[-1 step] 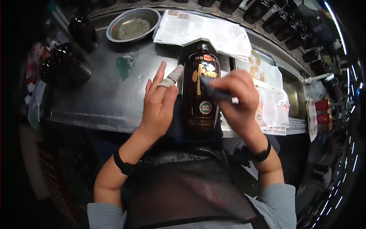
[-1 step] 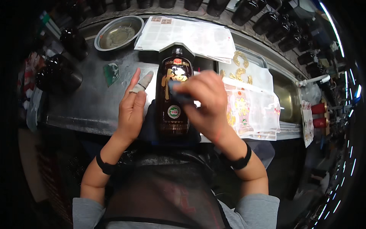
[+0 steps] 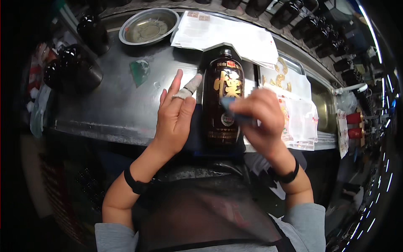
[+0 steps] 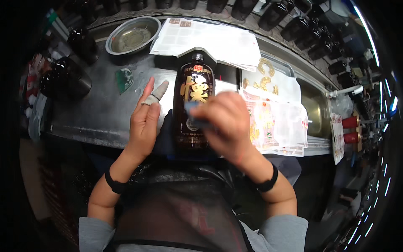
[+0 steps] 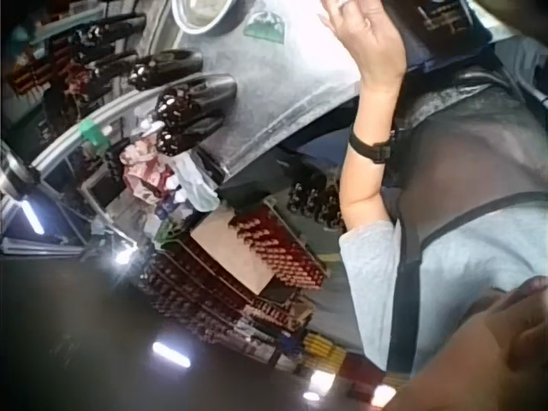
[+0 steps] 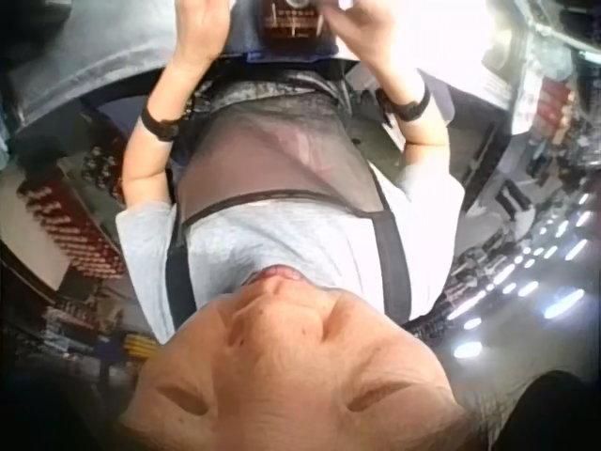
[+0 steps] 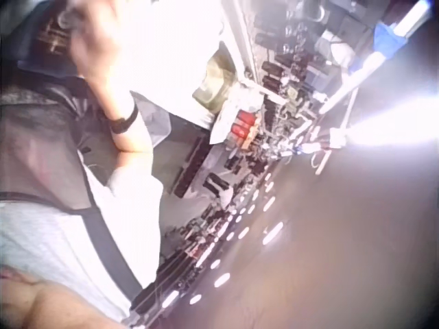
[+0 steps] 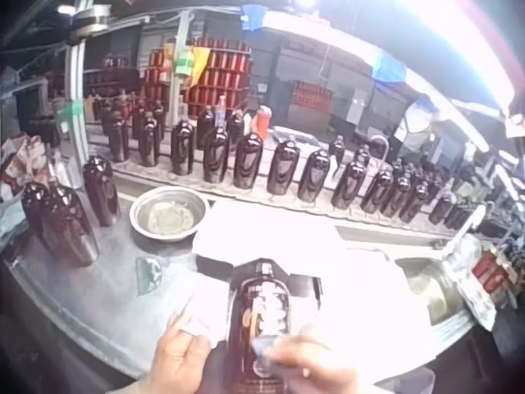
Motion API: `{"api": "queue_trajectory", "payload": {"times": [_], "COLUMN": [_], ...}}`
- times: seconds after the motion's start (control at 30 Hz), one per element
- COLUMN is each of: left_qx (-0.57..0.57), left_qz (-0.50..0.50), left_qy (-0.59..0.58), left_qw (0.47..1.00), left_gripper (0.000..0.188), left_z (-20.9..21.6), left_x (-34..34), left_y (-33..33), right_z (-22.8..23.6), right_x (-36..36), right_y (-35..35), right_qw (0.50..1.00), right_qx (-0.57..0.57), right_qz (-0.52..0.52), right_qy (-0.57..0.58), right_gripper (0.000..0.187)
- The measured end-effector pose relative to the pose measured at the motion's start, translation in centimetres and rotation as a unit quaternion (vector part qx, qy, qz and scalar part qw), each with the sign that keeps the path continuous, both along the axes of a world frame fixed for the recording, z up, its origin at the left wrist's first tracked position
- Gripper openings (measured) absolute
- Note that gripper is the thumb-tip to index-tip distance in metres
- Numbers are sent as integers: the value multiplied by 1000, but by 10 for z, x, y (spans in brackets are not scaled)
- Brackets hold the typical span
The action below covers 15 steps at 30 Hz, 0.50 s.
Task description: Applying decorative and informational labels to large brown glass bottles on an assembly line.
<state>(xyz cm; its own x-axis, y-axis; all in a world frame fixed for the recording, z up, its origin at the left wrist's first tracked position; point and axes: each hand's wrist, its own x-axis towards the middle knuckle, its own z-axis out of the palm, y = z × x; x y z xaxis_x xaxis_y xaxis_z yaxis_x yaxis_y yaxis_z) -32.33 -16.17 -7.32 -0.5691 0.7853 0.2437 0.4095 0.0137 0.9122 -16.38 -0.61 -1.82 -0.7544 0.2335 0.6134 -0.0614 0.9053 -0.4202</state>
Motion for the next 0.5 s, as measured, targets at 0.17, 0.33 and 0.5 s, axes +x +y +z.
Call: {"api": "queue_trajectory", "payload": {"times": [0.17,0.33,0.5], "left_qx": [-23,30,43], "left_qz": [-23,4,4], "left_qy": [39,-17,-50], "left_qw": [999,999,998], "left_gripper": [47,37,38], "left_z": [-1,5,2], "left_x": [1,18,20], "left_y": [-25,-31,-42], "right_z": [-4,10,-20], "right_x": [45,4,15], "right_y": [-52,-49,-96], "right_qw": [991,992,973], "right_qx": [-1,118,143], "right_qz": [124,-44,131], "right_qy": [-43,3,-122], "right_gripper": [28,25,15]}}
